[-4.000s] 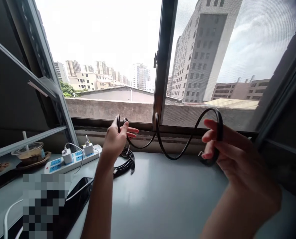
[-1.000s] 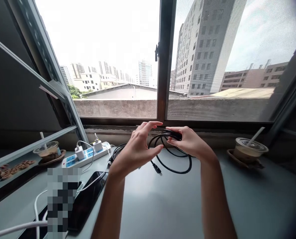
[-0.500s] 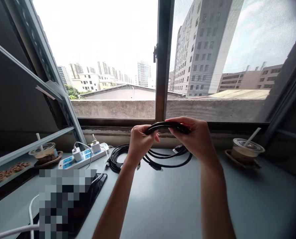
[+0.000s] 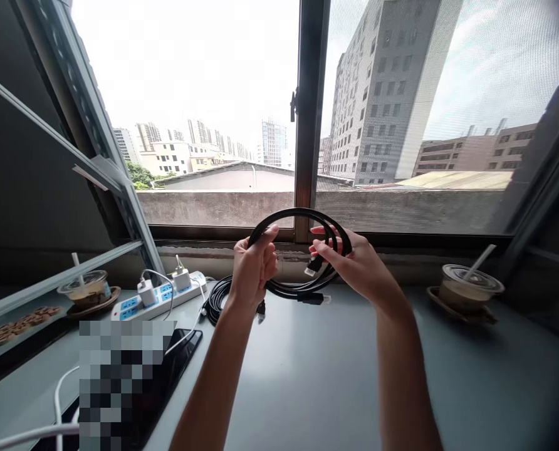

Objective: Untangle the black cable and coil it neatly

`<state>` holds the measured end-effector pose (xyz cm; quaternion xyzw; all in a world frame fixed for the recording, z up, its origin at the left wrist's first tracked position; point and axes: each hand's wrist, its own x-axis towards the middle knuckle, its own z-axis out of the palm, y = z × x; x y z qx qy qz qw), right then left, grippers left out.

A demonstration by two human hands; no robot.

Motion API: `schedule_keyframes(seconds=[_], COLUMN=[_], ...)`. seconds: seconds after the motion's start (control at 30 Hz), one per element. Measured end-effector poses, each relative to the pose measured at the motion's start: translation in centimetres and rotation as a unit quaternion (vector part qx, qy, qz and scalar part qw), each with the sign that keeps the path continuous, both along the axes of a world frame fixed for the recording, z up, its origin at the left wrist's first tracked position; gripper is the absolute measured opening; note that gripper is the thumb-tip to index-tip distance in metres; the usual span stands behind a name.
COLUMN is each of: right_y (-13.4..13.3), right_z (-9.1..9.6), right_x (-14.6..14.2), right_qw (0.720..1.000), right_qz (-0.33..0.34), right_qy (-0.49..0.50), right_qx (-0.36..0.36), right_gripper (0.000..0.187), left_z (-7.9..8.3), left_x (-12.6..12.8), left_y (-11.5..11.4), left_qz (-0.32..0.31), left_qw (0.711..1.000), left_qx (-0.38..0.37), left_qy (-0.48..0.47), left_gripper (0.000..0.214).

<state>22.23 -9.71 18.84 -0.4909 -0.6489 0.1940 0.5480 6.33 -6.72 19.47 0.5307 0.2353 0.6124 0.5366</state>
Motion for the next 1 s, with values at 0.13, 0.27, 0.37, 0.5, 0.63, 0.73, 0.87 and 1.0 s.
schedule_keyframes(seconds=[0.13,0.27,0.37,0.5,0.63,0.73,0.87,1.0], right_y=[-1.1,-1.8,-1.6,-1.0,-0.8,-0.8,-0.8,-1.1], right_z=[0.5,0.9,0.9,0.6,0.3,0.1,0.2,0.5], right_x=[0.2,0.0,-0.2,-0.3,-0.2,-0.1,-0.3,-0.4], right_qw=[0.993,0.988,0.986,0.987,0.996,0.995,0.990,0.985], right_qz=[0.113,0.143,0.154,0.116,0.051,0.063,0.098,0.114], right_qy=[0.036,0.044,0.060,0.104,0.063,0.055,0.082,0.118], right_qx=[0.009,0.038,0.035,0.028,0.041,0.050,0.062,0.055], right_gripper=[0.036,0.034,0.035,0.037,0.035,0.034,0.031,0.028], left_z=[0.3,0.6,0.6,0.5,0.3,0.1,-0.2,-0.3], left_x=[-0.5,-0.9,-0.9,-0.6,-0.3,-0.2,0.0,0.5], left_y=[0.1,-0.1,-0.2,-0.3,-0.1,0.1,0.5,0.3], left_qz=[-0.025,-0.055,-0.033,0.022,0.041,0.045,0.031,0.014], left_qw=[0.999,0.998,0.999,0.999,0.995,0.991,0.987,0.992], left_qx=[-0.032,-0.028,-0.004,0.017,0.022,0.032,0.041,0.029], left_qy=[-0.015,-0.003,-0.001,-0.027,-0.087,-0.119,-0.150,-0.123], left_gripper=[0.059,0.061,0.061,0.061,0.061,0.062,0.062,0.062])
